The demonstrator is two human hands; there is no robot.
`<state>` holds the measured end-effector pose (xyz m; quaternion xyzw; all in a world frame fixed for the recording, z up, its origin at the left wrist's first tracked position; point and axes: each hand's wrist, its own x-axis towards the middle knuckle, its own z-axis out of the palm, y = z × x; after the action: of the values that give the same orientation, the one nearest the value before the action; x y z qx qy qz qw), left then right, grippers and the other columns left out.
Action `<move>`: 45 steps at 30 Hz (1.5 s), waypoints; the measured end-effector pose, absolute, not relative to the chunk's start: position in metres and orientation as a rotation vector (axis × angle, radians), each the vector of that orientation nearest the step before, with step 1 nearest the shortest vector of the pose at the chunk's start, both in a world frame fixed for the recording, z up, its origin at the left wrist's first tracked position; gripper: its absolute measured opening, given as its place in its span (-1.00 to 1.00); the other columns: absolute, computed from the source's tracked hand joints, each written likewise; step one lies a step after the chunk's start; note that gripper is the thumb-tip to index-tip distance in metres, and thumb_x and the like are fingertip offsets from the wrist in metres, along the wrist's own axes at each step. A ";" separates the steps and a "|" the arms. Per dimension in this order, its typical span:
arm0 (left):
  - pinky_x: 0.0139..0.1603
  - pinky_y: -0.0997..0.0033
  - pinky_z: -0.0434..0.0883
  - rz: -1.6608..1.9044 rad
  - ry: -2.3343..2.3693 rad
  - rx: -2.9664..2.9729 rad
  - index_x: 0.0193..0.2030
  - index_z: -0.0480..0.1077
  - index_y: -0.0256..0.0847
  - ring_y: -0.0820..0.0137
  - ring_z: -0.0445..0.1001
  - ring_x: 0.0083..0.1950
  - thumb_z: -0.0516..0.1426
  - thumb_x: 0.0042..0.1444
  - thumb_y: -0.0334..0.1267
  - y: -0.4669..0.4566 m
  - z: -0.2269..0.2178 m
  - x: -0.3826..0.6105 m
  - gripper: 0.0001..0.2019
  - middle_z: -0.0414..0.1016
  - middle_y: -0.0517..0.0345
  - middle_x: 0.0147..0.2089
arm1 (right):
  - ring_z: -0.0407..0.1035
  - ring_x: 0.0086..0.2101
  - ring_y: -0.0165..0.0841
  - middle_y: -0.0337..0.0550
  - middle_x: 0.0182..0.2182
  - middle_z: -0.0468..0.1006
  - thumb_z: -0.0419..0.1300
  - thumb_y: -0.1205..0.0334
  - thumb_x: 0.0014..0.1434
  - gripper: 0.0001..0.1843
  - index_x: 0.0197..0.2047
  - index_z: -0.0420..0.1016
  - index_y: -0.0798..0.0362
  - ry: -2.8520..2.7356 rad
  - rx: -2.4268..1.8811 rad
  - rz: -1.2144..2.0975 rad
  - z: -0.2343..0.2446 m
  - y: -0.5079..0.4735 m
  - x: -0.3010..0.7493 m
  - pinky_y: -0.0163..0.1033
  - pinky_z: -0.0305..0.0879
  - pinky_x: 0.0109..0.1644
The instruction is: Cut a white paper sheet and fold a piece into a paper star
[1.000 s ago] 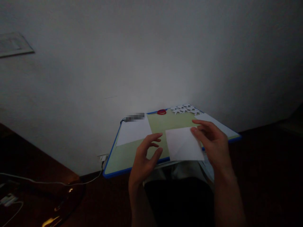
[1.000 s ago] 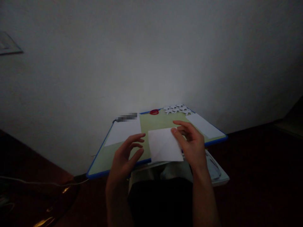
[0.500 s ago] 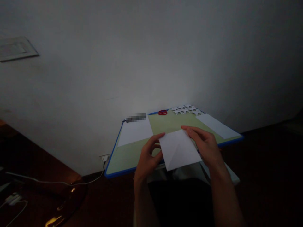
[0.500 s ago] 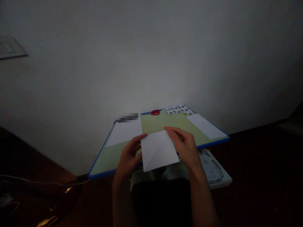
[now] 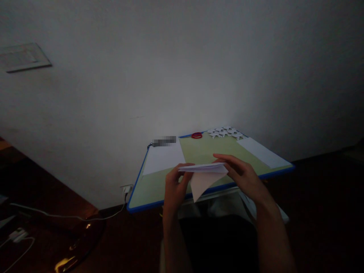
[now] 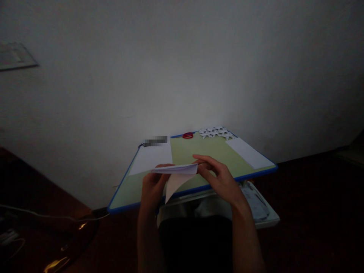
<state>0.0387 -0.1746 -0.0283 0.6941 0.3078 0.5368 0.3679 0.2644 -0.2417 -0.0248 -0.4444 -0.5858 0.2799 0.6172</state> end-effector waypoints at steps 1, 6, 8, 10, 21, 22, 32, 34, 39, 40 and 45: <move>-0.08 0.33 0.47 1.381 0.789 1.784 -0.11 0.66 -0.22 0.22 0.63 -0.12 0.26 0.26 -0.16 -0.175 -0.028 0.039 -0.79 0.72 0.02 -0.14 | 0.62 -0.06 -0.19 -0.09 -0.03 0.74 0.35 -0.15 0.29 -0.51 0.17 0.64 -0.09 -1.362 -1.016 0.665 -0.025 -0.242 0.265 -0.12 0.53 0.10; -0.03 0.33 0.46 1.404 0.805 1.845 -0.12 0.67 -0.20 0.21 0.64 -0.07 0.25 0.20 -0.26 -0.176 -0.024 0.037 -0.82 0.72 0.04 -0.13 | 0.58 0.00 -0.17 -0.10 0.07 0.69 0.32 -0.08 0.33 -0.63 0.11 0.67 -0.14 -1.439 -0.963 0.753 -0.025 -0.247 0.270 -0.16 0.51 0.05; -0.02 0.33 0.45 1.400 0.811 1.864 -0.12 0.67 -0.18 0.22 0.63 -0.06 0.24 0.16 -0.31 -0.176 -0.022 0.036 -0.81 0.73 0.05 -0.12 | 0.57 0.02 -0.16 -0.10 0.07 0.69 0.30 -0.07 0.34 -0.64 0.12 0.67 -0.15 -1.414 -0.982 0.751 -0.025 -0.247 0.272 -0.15 0.51 0.03; -0.02 0.34 0.45 1.393 0.820 1.875 -0.11 0.66 -0.18 0.22 0.63 -0.06 0.23 0.14 -0.33 -0.176 -0.022 0.036 -0.79 0.72 0.06 -0.12 | 0.54 0.05 -0.14 -0.10 0.08 0.68 0.30 -0.06 0.34 -0.63 0.13 0.66 -0.15 -1.392 -1.007 0.746 -0.026 -0.245 0.274 -0.14 0.51 0.03; -0.08 0.35 0.49 1.361 0.781 1.793 -0.05 0.59 -0.18 0.25 0.61 -0.12 0.27 0.04 -0.38 -0.182 -0.017 0.038 -0.71 0.67 0.08 -0.13 | 0.54 -0.01 -0.18 -0.10 0.02 0.68 0.23 0.17 0.31 -0.67 0.10 0.65 -0.08 -1.444 -0.983 0.876 -0.023 -0.246 0.274 -0.14 0.49 0.01; -0.07 0.35 0.49 1.349 0.777 1.771 -0.05 0.59 -0.18 0.25 0.61 -0.12 0.28 0.06 -0.37 -0.182 -0.018 0.039 -0.72 0.67 0.07 -0.13 | 0.55 0.00 -0.17 -0.09 0.02 0.68 0.23 0.18 0.31 -0.68 0.09 0.66 -0.07 -1.450 -0.985 0.866 -0.023 -0.246 0.274 -0.13 0.49 0.03; 0.00 0.29 0.51 1.299 0.692 1.767 0.05 0.61 -0.18 0.23 0.62 -0.06 0.25 0.26 -0.23 -0.178 -0.028 0.042 -0.75 0.69 -0.02 -0.04 | 0.54 -0.19 -0.23 -0.15 -0.26 0.68 0.37 -0.01 0.23 -0.76 -0.25 0.68 0.00 -1.218 -1.053 0.628 -0.029 -0.230 0.262 -0.21 0.46 -0.11; -0.01 0.29 0.50 1.318 0.739 1.776 0.07 0.62 -0.19 0.26 0.60 -0.09 0.17 0.32 -0.23 -0.179 -0.028 0.042 -0.73 0.70 0.00 -0.07 | 0.50 -0.29 -0.27 -0.18 -0.35 0.63 0.38 -0.03 0.22 -0.72 -0.34 0.62 0.02 -1.185 -1.064 0.549 -0.028 -0.228 0.259 -0.23 0.42 -0.20; -0.03 0.27 0.51 1.324 0.752 1.719 -0.03 0.63 -0.22 0.26 0.61 -0.11 0.20 0.34 -0.09 -0.183 -0.023 0.046 -0.72 0.72 -0.01 -0.08 | 0.47 -0.34 -0.28 -0.22 -0.40 0.61 0.38 0.01 0.22 -0.73 -0.38 0.61 0.01 -1.197 -1.099 0.431 -0.027 -0.229 0.259 -0.22 0.38 -0.22; -0.02 0.26 0.53 1.302 0.748 1.688 -0.05 0.62 -0.22 0.24 0.63 -0.09 0.25 0.30 -0.07 -0.184 -0.022 0.046 -0.73 0.72 -0.02 -0.08 | 0.46 -0.35 -0.28 -0.22 -0.42 0.60 0.38 0.01 0.22 -0.73 -0.39 0.60 0.01 -1.198 -1.110 0.420 -0.027 -0.230 0.259 -0.22 0.37 -0.23; 0.04 0.24 0.54 1.173 0.676 1.644 -0.06 0.60 -0.19 0.20 0.65 -0.03 0.35 0.19 -0.17 -0.183 -0.029 0.043 -0.78 0.71 -0.01 -0.06 | 0.48 -0.35 -0.26 -0.21 -0.43 0.60 0.39 0.01 0.21 -0.72 -0.42 0.60 0.00 -1.265 -1.105 0.447 -0.029 -0.233 0.263 -0.19 0.38 -0.22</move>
<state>0.0430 -0.1828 -0.0291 0.6751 0.2776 0.4819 0.4847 0.2633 -0.2333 -0.0290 -0.4857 -0.5558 0.1966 0.6454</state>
